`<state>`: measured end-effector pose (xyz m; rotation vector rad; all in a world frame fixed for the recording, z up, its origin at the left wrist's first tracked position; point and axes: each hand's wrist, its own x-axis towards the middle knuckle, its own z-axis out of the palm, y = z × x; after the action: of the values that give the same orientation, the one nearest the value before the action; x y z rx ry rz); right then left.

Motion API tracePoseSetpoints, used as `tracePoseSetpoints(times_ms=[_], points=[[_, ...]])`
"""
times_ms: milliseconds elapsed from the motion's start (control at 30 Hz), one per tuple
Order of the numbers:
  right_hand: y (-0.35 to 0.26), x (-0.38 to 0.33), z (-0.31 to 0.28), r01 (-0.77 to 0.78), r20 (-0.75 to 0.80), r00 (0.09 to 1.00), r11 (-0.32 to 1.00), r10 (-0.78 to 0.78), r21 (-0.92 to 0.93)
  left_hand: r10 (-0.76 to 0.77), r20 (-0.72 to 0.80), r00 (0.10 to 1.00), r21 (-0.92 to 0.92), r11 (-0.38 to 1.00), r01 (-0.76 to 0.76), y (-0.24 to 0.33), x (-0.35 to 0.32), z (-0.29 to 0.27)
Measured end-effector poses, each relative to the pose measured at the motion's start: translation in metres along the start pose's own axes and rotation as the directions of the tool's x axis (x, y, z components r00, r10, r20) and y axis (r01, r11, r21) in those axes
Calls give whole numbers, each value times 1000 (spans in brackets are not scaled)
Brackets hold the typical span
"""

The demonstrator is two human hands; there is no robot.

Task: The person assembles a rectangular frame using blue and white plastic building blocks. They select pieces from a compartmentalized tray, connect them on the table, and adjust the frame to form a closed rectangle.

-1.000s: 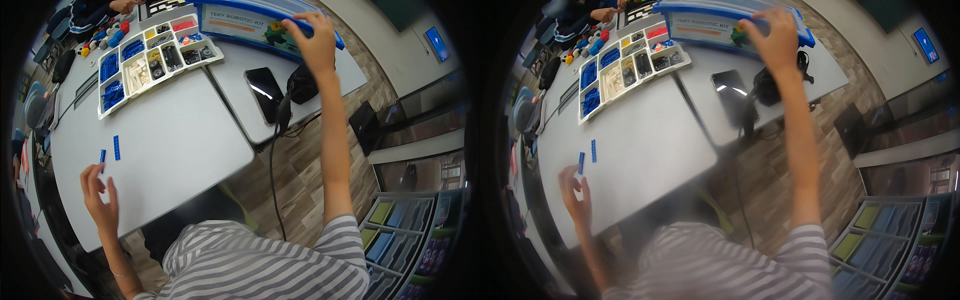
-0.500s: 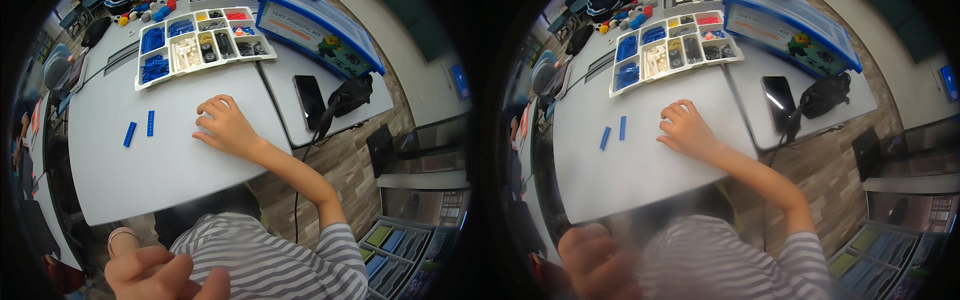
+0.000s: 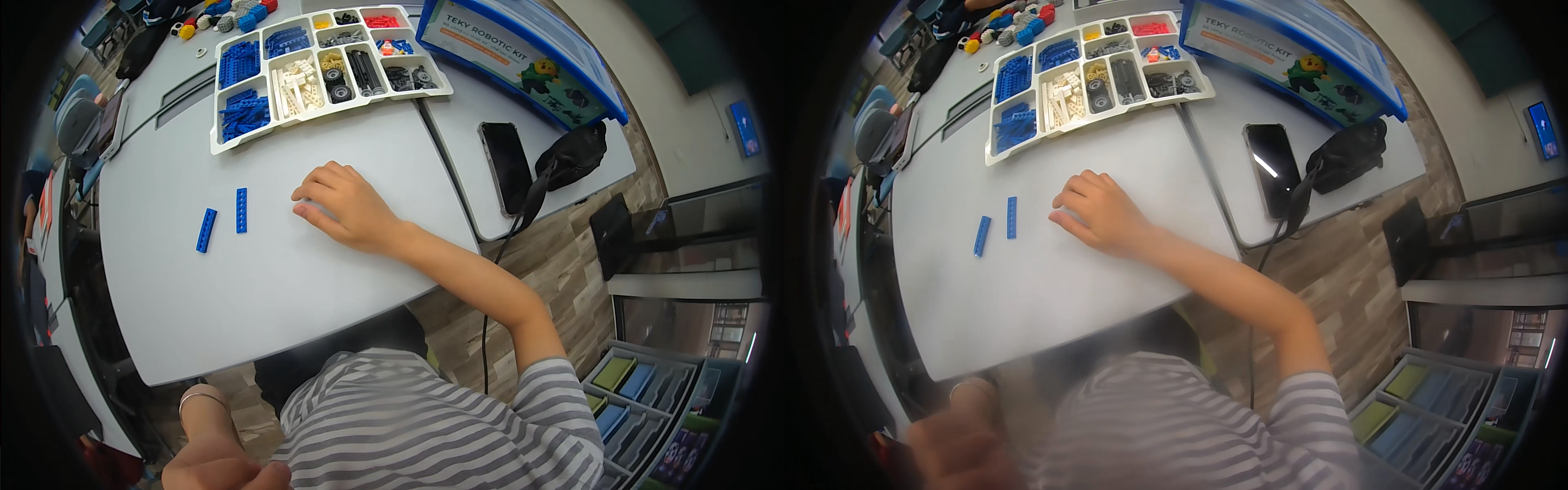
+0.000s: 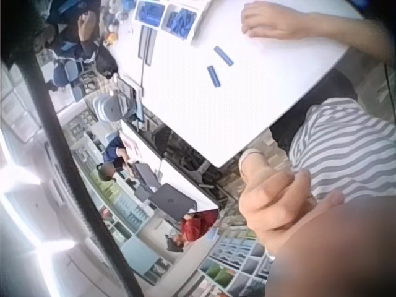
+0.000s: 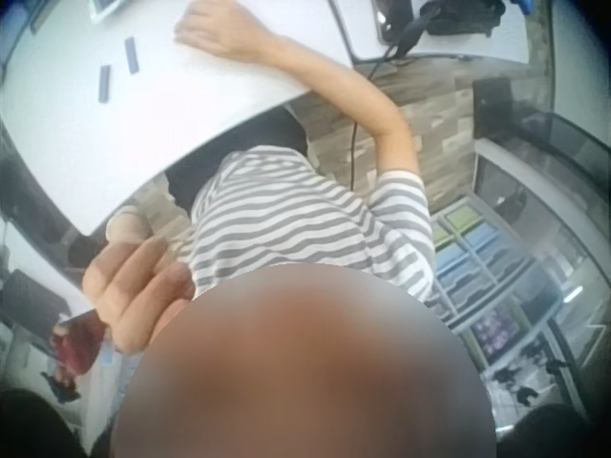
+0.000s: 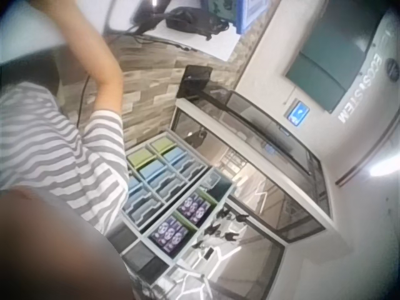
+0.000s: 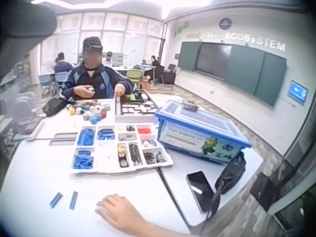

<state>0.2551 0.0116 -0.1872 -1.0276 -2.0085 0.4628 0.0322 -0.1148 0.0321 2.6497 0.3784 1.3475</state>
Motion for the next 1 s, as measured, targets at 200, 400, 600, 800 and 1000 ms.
tracePoseSetpoints(times_ms=[200,400,600,800,1000], points=[[-1,2,-12,-57,11,998,998,58,-32,-3,-281,960,294,952,89,-22,-22,6],[-1,5,-28,-73,-131,989,997,68,-30,-678,-32,734,544,605,582,-113,-84,13],[11,26,-38,-127,-201,974,987,106,-95,-798,-19,602,524,504,686,-172,-159,33],[41,70,-58,-160,-206,972,963,115,-218,-810,36,586,499,523,691,-197,-155,34],[93,157,-16,-131,-154,985,923,80,-360,-782,49,622,468,568,677,-214,-153,44]])
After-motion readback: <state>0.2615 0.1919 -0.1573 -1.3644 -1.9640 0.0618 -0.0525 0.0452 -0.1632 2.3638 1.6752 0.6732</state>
